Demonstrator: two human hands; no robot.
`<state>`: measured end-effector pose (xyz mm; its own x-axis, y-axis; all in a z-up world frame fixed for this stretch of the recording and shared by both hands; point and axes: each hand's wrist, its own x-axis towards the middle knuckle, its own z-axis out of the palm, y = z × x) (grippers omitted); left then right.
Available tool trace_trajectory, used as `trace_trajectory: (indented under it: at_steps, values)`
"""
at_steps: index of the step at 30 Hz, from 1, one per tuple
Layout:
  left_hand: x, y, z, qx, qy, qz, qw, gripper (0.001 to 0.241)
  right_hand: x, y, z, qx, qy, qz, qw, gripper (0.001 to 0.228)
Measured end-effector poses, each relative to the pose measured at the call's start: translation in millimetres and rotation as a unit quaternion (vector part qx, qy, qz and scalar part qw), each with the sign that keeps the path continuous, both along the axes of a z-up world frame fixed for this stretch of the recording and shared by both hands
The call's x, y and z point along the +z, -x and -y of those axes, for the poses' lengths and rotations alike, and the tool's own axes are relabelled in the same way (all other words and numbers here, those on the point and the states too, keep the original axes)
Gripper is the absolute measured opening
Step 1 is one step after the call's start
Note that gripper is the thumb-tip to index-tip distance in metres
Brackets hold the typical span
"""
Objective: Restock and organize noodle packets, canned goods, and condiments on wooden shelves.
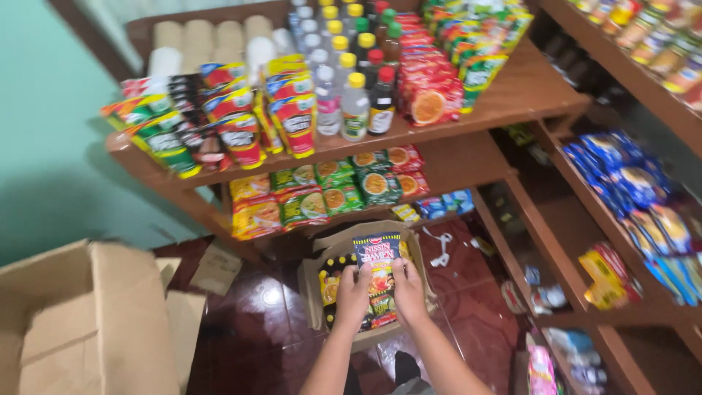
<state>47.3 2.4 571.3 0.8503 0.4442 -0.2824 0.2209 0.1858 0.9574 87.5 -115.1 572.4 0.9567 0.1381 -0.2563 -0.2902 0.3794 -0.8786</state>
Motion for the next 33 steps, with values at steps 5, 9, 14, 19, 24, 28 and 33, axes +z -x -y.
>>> trace_trajectory:
  at_steps: [5, 9, 14, 19, 24, 28, 33]
  values:
    - [8.1, -1.4, 20.6, -0.042, 0.022, 0.010, 0.999, 0.033, -6.6, 14.2, 25.7, -0.081, -0.022, -0.037, 0.996, 0.031]
    - [47.1, -1.4, 35.1, -0.068, 0.075, -0.032, 0.994, 0.033, 48.6, 30.7, 50.2, -0.065, 0.165, 0.008, 0.984, 0.055]
    - [32.9, -14.1, 60.8, -0.113, 0.062, 0.021, 0.992, 0.031, 53.8, 41.1, 78.4, -0.058, 0.163, 0.117, 0.978, 0.064]
    - [9.0, -26.5, 109.1, -0.124, 0.094, 0.032, 0.987, 0.032, 53.8, 42.4, 122.6, -0.098, 0.132, 0.106, 0.981, 0.061]
    - [54.7, -14.7, 165.3, -0.216, 0.108, 0.023, 0.970, 0.039, 56.8, 47.0, 179.7, -0.157, 0.140, 0.158, 0.965, 0.064]
    - [18.5, -16.9, 212.7, -0.261, 0.105, 0.157, 0.947, 0.036, 54.2, 59.1, 224.2, -0.235, 0.149, 0.126, 0.952, 0.074]
    - [55.1, -5.0, 271.3, -0.320, 0.140, 0.023, 0.937, 0.038, 31.3, 76.8, 290.7, -0.281, 0.197, 0.101, 0.934, 0.066]
